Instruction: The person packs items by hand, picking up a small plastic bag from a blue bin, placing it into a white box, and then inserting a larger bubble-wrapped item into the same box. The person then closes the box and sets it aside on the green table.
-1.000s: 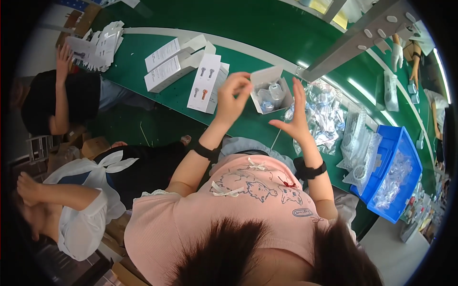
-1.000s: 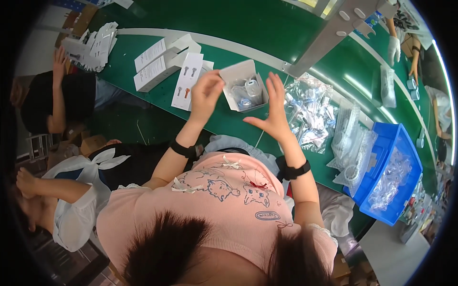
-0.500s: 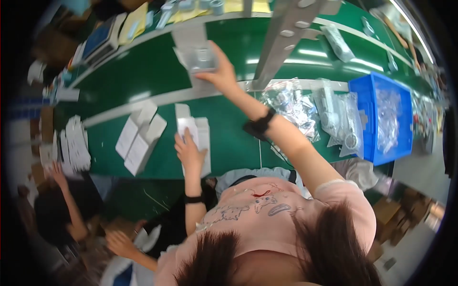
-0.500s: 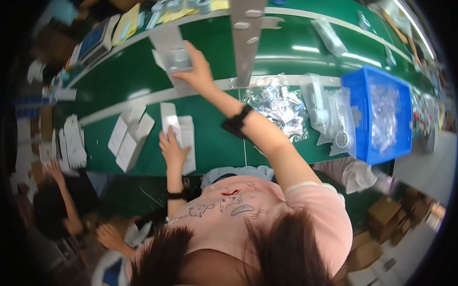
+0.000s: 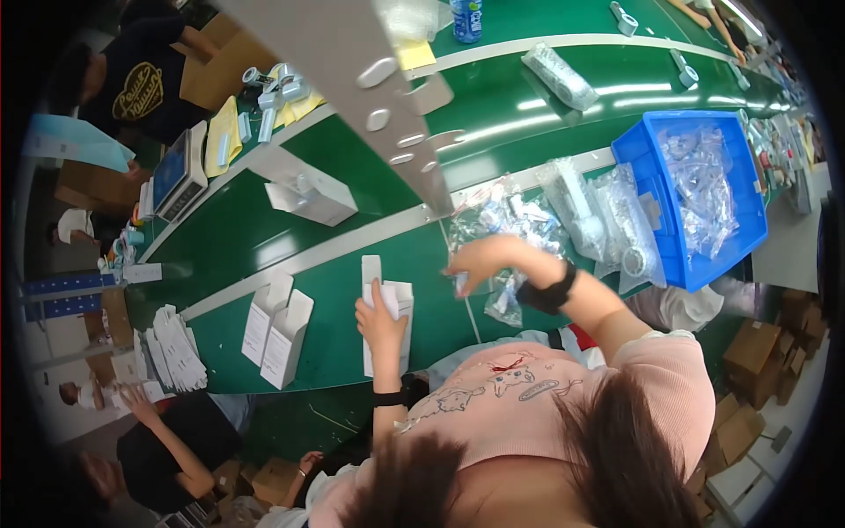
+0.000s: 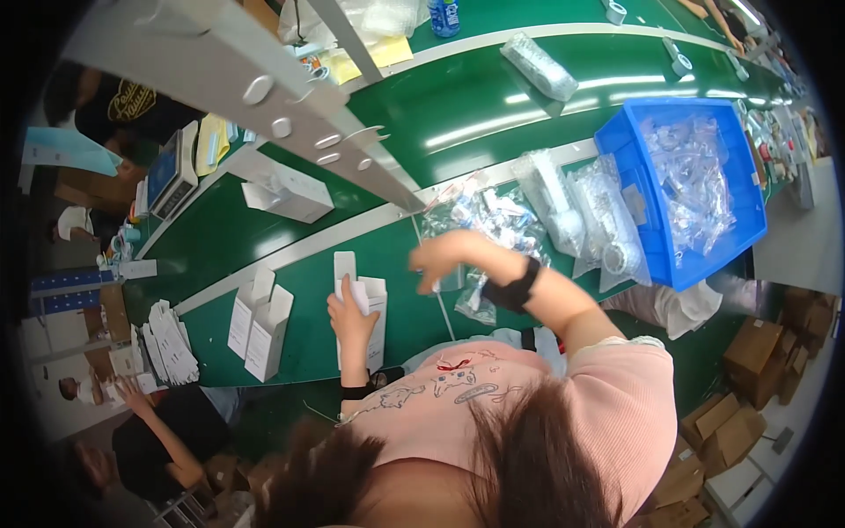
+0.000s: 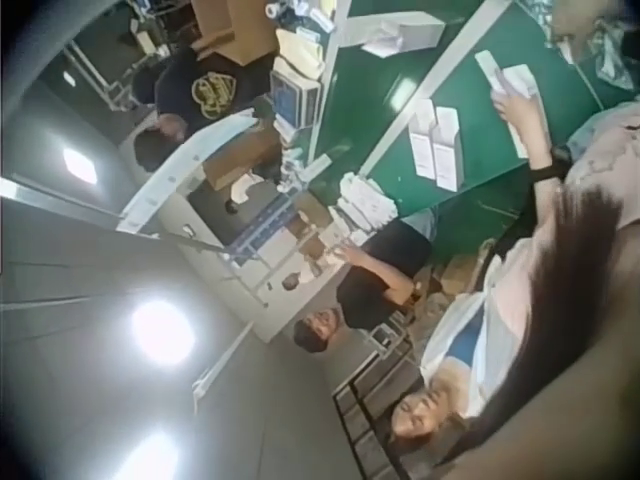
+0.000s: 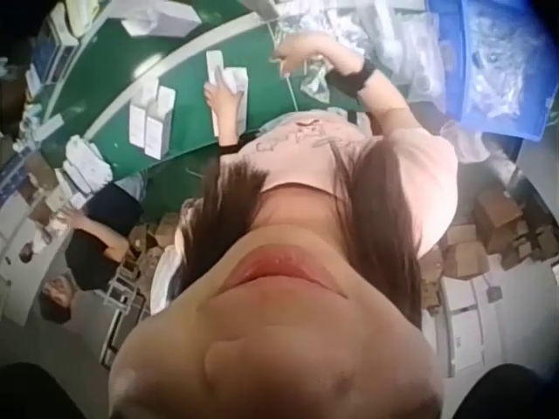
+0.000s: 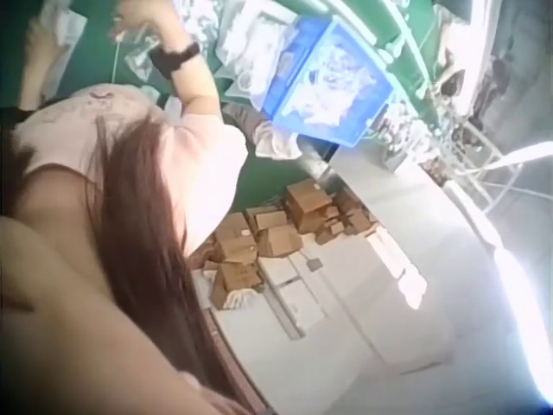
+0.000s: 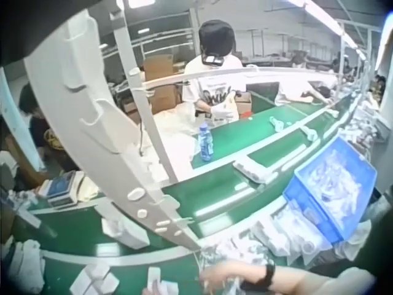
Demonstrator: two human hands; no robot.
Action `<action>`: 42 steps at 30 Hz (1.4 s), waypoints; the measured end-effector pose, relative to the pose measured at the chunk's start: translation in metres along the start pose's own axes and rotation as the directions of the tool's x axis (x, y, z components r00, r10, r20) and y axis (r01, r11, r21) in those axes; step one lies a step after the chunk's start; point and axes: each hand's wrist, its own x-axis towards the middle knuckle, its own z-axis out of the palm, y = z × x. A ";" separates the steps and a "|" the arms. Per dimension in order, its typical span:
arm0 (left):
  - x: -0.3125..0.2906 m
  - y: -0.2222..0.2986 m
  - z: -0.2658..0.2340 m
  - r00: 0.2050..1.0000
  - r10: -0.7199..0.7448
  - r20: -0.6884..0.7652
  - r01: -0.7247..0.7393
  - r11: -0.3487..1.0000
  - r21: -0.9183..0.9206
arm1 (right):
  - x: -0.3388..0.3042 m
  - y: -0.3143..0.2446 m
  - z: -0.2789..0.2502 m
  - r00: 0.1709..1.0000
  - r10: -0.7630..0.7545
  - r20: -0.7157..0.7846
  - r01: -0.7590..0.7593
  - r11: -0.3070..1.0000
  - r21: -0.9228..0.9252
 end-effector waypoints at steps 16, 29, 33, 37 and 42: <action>-0.027 0.077 -0.007 1.000 -0.010 0.008 0.011 0.995 -0.098 | -0.109 0.260 -0.108 0.274 0.440 -0.855 -0.887 0.459 -0.048; -0.057 0.112 -0.038 0.977 0.148 -0.155 -0.206 0.843 -0.497 | -0.066 0.247 -0.126 0.448 0.561 -0.697 -0.310 0.828 0.467; -0.067 0.125 -0.036 0.943 0.247 -0.223 -0.333 0.716 -0.614 | -0.115 0.155 -0.087 0.472 0.441 -0.764 0.290 0.741 0.606; -0.062 0.141 -0.027 0.889 0.387 -0.244 -0.446 0.612 -0.653 | -0.153 0.040 -0.040 0.207 0.500 -0.841 0.873 0.294 0.390; -0.063 0.160 -0.002 0.838 0.362 -0.407 -0.545 0.531 -0.649 | -0.116 -0.027 0.010 -0.408 0.409 -0.816 0.637 0.768 0.067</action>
